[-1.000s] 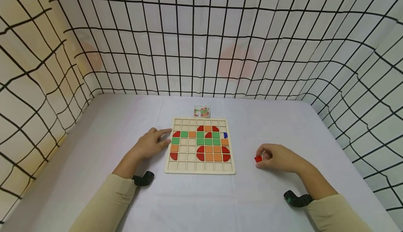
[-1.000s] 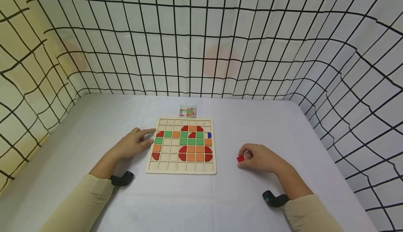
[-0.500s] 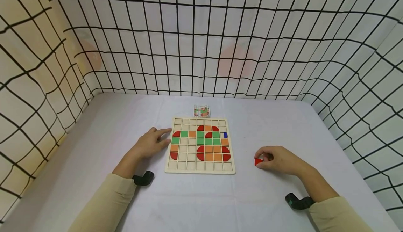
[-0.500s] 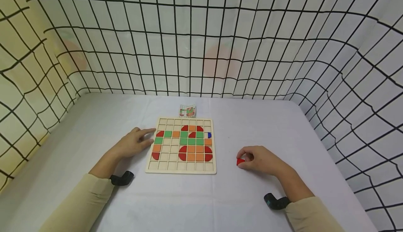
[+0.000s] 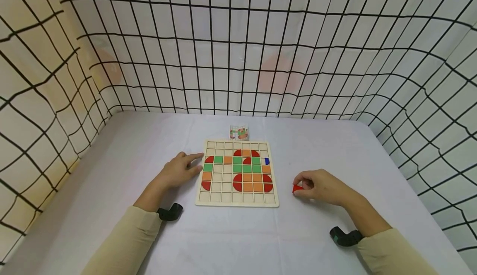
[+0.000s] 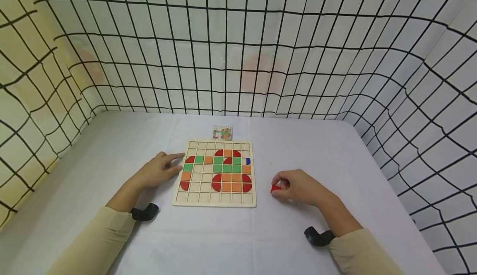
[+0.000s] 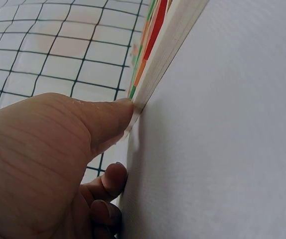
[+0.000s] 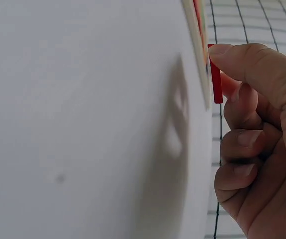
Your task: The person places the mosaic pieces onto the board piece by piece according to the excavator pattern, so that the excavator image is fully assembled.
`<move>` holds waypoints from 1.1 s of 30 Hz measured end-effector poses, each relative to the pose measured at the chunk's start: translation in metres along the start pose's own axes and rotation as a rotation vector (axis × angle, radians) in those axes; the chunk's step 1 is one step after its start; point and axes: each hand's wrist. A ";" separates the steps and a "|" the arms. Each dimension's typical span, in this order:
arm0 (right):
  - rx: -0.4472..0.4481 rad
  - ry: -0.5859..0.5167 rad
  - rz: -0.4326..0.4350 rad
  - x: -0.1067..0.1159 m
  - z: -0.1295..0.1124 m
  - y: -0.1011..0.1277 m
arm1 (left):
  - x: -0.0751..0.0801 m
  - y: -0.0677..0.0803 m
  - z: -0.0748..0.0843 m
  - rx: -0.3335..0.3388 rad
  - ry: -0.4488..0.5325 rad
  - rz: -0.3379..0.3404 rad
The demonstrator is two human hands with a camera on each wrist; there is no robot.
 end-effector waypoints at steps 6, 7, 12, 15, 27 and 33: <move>0.080 0.002 -0.047 -0.009 -0.034 -0.016 | 0.000 0.000 0.000 0.001 0.002 -0.003; 0.103 0.007 -0.054 -0.012 -0.040 -0.019 | 0.000 0.000 0.000 0.000 0.004 -0.002; 0.184 0.008 -0.092 -0.023 -0.074 -0.033 | 0.000 0.000 0.000 0.000 0.004 -0.004; 0.239 0.017 -0.101 -0.031 -0.094 -0.041 | 0.001 0.000 0.000 0.002 -0.003 -0.006; 0.302 0.156 -0.114 -0.071 -0.163 -0.071 | 0.003 0.000 0.001 -0.003 -0.002 -0.008; 0.296 0.239 -0.094 -0.084 -0.176 -0.082 | 0.003 0.000 0.000 -0.016 -0.007 -0.007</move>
Point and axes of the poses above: each hand's wrist, its own y-axis away from the middle knuckle, its own x-axis out of the back of the hand, z = x × y, and after that the axes turned 7 degrees about -x, right-handed
